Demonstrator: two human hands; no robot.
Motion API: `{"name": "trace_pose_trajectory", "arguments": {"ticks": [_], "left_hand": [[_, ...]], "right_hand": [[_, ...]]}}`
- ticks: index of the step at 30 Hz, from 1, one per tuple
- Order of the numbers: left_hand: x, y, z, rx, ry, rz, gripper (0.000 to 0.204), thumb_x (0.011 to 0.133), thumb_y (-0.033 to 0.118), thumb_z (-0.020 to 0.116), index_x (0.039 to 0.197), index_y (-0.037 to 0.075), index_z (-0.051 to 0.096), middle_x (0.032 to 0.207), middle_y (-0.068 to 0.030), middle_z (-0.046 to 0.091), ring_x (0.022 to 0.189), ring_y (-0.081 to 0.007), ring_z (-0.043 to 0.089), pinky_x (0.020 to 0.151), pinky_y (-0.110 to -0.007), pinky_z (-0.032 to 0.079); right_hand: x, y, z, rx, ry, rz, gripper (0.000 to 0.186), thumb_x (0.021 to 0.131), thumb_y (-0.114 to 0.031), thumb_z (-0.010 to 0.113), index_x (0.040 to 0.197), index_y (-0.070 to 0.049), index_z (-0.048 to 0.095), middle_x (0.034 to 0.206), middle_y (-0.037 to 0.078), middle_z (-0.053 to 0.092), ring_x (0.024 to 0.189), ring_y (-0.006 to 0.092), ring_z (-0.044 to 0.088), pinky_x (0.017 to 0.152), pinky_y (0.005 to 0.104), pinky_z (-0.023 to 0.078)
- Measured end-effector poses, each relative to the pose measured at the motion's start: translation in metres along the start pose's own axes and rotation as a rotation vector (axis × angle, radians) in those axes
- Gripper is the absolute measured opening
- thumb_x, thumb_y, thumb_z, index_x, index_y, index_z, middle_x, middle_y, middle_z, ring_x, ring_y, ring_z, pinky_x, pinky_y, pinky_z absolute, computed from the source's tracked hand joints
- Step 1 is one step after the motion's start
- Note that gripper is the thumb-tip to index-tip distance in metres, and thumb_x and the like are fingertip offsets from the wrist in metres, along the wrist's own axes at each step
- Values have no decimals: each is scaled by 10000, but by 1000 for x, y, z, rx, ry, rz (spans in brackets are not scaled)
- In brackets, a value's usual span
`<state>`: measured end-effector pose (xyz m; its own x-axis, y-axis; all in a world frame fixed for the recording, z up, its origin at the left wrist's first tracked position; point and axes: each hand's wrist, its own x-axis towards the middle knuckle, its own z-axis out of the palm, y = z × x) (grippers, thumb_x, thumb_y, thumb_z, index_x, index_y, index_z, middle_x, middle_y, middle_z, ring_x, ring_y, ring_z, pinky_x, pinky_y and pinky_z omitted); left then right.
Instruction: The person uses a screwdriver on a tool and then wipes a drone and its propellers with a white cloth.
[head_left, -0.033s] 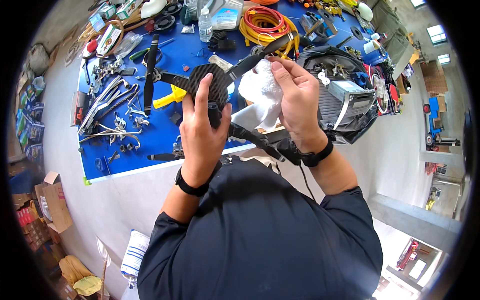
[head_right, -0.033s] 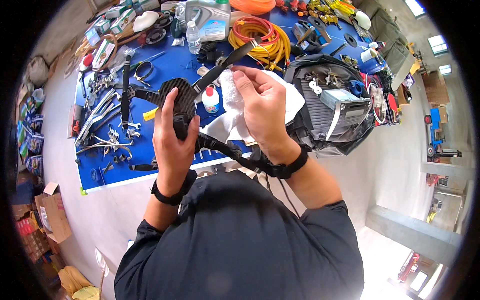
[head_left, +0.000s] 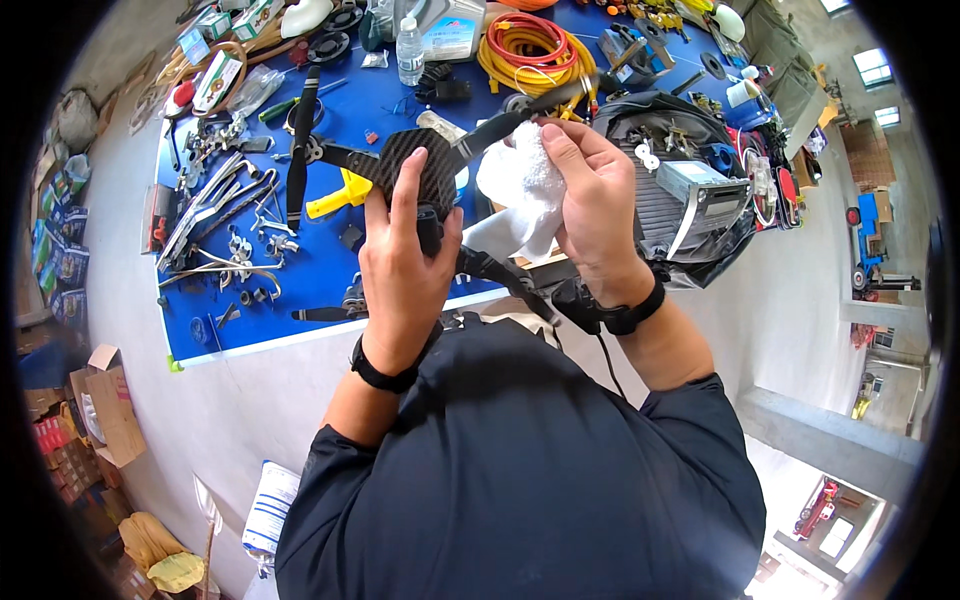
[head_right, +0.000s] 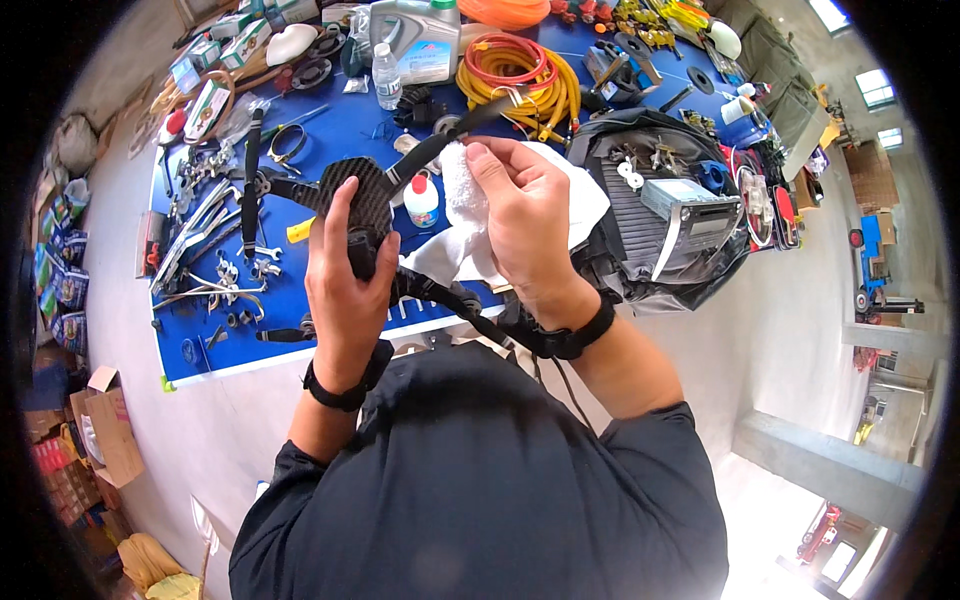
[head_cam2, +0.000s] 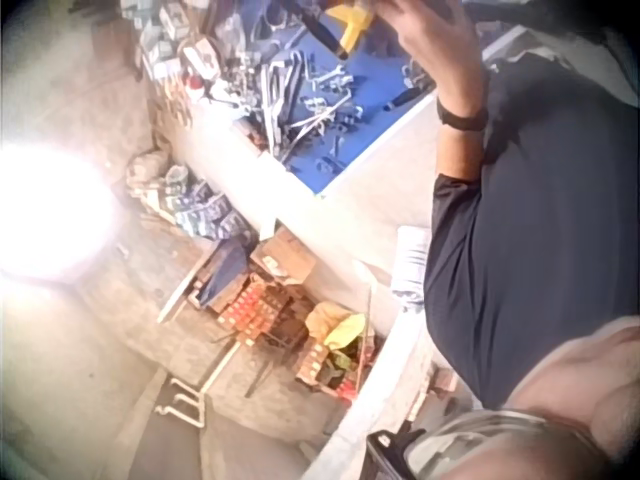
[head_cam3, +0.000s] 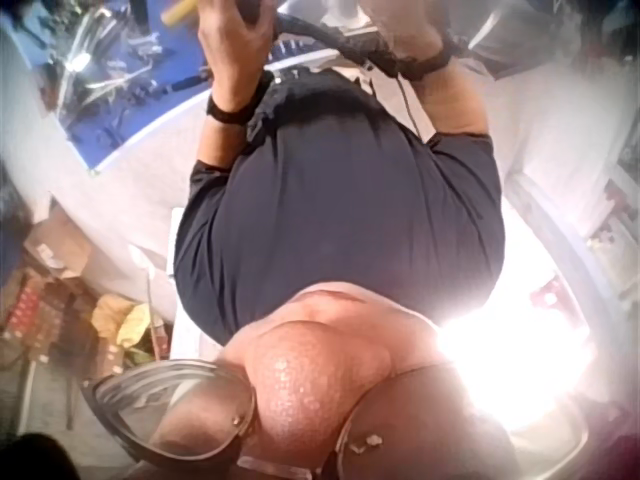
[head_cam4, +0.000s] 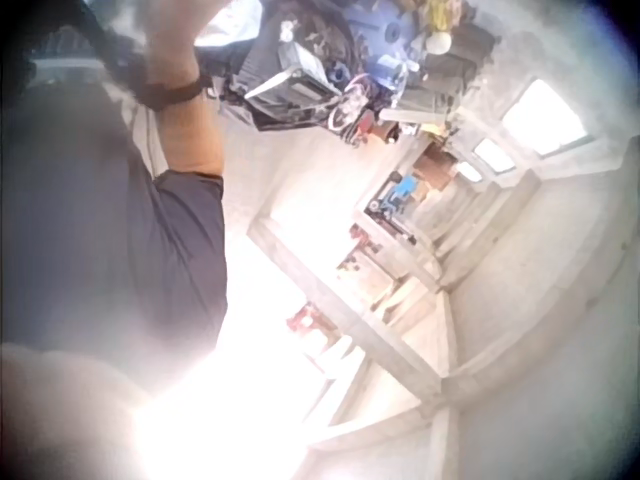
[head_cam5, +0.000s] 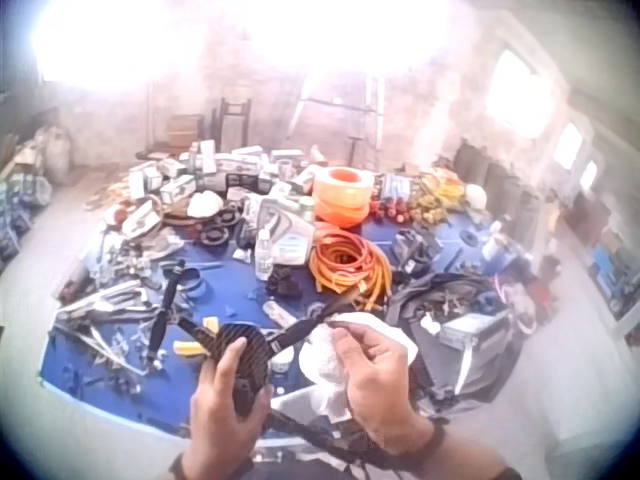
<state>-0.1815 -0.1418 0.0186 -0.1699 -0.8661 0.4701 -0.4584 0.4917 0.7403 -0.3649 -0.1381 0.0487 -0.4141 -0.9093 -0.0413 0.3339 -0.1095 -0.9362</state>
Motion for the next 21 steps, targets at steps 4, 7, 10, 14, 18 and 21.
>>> {"name": "trace_pose_trajectory", "arguments": {"ticks": [4,7,10,14,18,21], "left_hand": [[-2,1,3,133,4,27,658,865,76,755,1468,131,498,1136,-242,578,893,-406,681,705,-423,572],[-4,4,3,194,11,13,642,871,84,761,1463,130,515,1101,-210,587,886,-373,672,711,-406,563],[-6,4,4,236,5,38,648,866,95,759,1463,154,512,1132,-223,573,889,-383,678,692,-412,573],[-8,-5,5,271,3,100,654,852,98,760,1451,196,515,1206,-242,558,920,-394,695,703,-407,595],[-9,-8,-2,315,12,109,659,831,86,772,1434,200,531,1236,-232,565,946,-378,702,725,-390,605],[-9,-11,-4,279,12,105,664,813,66,773,1420,210,548,1242,-213,574,943,-361,706,724,-387,607]], "right_hand": [[0,1,2,116,20,86,257,945,-107,734,1104,23,580,867,83,713,693,79,657,583,202,504],[-1,0,12,155,50,69,290,909,-81,772,1057,-13,533,832,72,702,667,62,637,553,194,479],[-2,3,12,59,24,12,314,891,-74,795,1008,-33,507,810,69,696,658,49,616,544,188,458],[-17,-9,13,-341,-122,-219,295,900,-89,789,1052,1,553,873,104,727,783,82,662,653,210,511],[-1,-33,-4,-701,-13,-571,193,951,-81,724,1106,13,656,981,104,746,844,106,685,753,242,541],[37,-48,-32,-675,67,-415,155,967,-89,700,1079,18,700,980,91,745,849,109,682,757,246,543]]}}
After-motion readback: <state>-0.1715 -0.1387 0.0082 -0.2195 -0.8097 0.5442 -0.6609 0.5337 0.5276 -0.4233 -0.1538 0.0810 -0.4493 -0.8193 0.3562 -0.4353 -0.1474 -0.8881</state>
